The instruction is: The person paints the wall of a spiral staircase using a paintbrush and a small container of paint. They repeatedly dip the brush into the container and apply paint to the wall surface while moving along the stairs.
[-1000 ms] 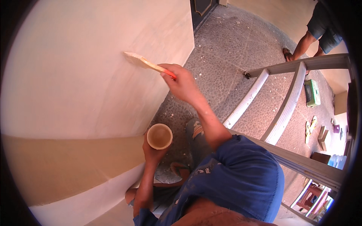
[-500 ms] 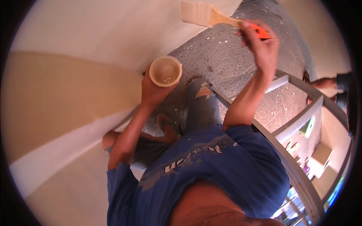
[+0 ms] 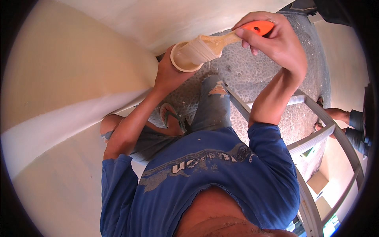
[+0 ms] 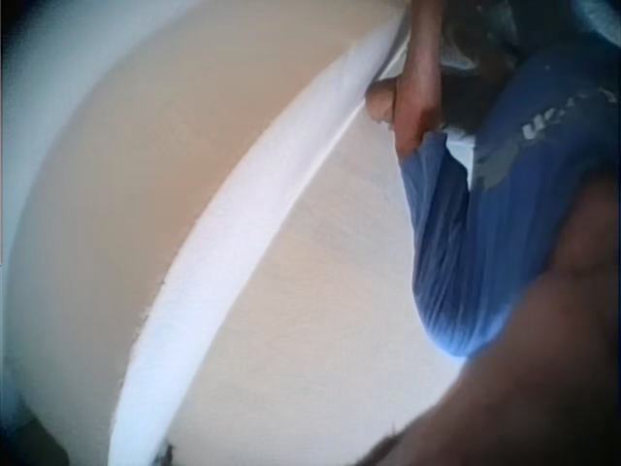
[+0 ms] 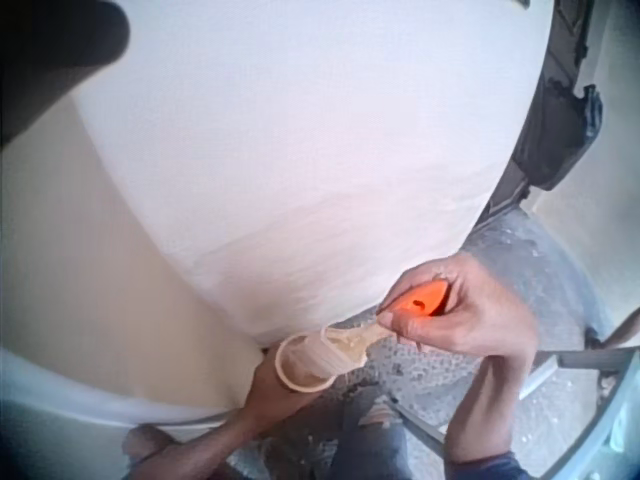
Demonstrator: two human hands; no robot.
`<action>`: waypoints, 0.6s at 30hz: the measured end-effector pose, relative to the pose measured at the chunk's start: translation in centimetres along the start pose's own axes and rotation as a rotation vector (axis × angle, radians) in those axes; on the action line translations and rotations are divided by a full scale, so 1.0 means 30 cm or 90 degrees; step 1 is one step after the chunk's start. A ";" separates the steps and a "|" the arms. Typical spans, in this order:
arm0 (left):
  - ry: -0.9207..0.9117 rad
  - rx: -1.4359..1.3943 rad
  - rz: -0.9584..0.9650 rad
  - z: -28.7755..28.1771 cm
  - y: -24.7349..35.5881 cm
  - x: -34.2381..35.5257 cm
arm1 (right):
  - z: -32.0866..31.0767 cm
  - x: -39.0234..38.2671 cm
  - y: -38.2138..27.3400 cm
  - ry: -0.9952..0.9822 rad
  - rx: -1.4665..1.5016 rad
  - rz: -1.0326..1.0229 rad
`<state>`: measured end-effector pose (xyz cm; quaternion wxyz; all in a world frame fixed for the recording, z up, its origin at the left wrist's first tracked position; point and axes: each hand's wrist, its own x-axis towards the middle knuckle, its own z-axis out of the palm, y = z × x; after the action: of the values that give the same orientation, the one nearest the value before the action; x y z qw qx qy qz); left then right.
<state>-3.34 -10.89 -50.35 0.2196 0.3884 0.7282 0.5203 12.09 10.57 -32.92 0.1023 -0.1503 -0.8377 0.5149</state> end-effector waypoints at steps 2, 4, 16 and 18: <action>-0.003 -0.008 -0.017 0.004 0.011 0.005 | 0.011 0.033 -0.010 -0.024 -0.045 -0.009; -0.001 -0.020 -0.014 0.008 0.015 0.004 | 0.027 0.064 -0.017 -0.049 -0.078 -0.004; -0.003 -0.014 0.022 0.010 0.026 0.001 | 0.163 0.185 0.010 -0.140 -0.263 0.003; -0.003 -0.003 0.026 0.009 0.027 0.002 | 0.174 0.190 0.033 -0.130 -0.272 -0.027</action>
<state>-2.93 -10.56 -49.69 0.2114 0.4039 0.7185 0.5254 5.19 8.67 -36.05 -0.0065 -0.0982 -0.9365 0.3365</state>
